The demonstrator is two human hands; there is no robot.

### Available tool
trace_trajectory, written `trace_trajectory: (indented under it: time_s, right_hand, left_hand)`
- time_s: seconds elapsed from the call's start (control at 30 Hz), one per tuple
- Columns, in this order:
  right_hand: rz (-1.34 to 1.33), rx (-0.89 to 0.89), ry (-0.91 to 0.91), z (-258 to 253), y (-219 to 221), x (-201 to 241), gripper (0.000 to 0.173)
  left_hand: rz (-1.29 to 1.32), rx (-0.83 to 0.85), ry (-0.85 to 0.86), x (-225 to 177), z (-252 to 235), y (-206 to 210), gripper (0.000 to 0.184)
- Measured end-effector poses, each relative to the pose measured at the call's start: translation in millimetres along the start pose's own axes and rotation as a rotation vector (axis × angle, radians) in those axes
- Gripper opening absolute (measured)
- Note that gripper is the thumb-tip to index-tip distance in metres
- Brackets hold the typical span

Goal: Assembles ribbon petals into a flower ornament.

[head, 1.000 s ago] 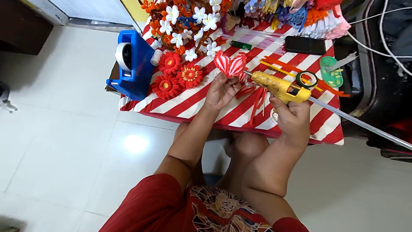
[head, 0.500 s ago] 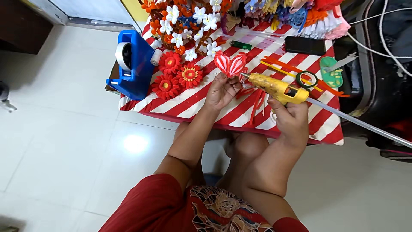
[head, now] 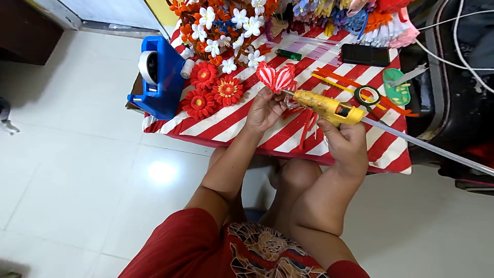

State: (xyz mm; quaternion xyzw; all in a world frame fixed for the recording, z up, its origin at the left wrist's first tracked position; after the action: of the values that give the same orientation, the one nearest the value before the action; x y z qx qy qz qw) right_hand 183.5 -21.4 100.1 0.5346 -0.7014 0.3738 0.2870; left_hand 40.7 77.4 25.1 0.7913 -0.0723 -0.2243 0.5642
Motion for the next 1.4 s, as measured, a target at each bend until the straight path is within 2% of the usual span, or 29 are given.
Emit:
trace_trajectory:
  time_s: [0.63, 0.77, 0.9, 1.2, 1.3, 1.4]
  right_hand:
    - [0.048, -0.053, -0.013, -0.6, -8.4, 2.7, 0.025]
    - [0.066, -0.049, 0.022, -0.4, -8.5, 0.6, 0.026]
    - [0.093, -0.085, 0.086, 3.7, -28.3, -7.4, 0.02]
    - [0.439, -0.337, 0.481, 28.0, -98.3, -72.6, 0.036]
    - [0.558, -0.265, 0.697, 38.5, -104.9, -87.6, 0.034]
    - [0.782, -0.118, 0.809, 38.8, -104.7, -73.7, 0.046]
  left_hand:
    - [0.044, 0.06, -0.017, 1.3, -0.9, 2.5, 0.015]
    - [0.05, 0.069, -0.017, 0.8, -0.9, 2.8, 0.015]
    - [0.037, 0.059, -0.007, -1.9, -0.9, 3.2, 0.015]
    - [0.05, 0.048, 0.001, -3.6, -1.0, 4.1, 0.015]
    - [0.04, 0.052, -0.004, -2.2, -1.7, 3.8, 0.014]
    - [0.033, 0.049, -0.014, -0.3, -1.5, 2.6, 0.015]
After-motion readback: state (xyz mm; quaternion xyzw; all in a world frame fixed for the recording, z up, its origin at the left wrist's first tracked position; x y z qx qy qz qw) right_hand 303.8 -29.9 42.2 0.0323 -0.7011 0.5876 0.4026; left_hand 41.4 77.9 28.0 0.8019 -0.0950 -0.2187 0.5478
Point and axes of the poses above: each hand's wrist, its own z-axis away from the middle knuckle, its own y-axis out of the palm, x = y × z, the point moved 9 cm from there along -z, towards the middle knuckle, and after that the axes turned 6 degrees about -y, right-handed, at the moved point
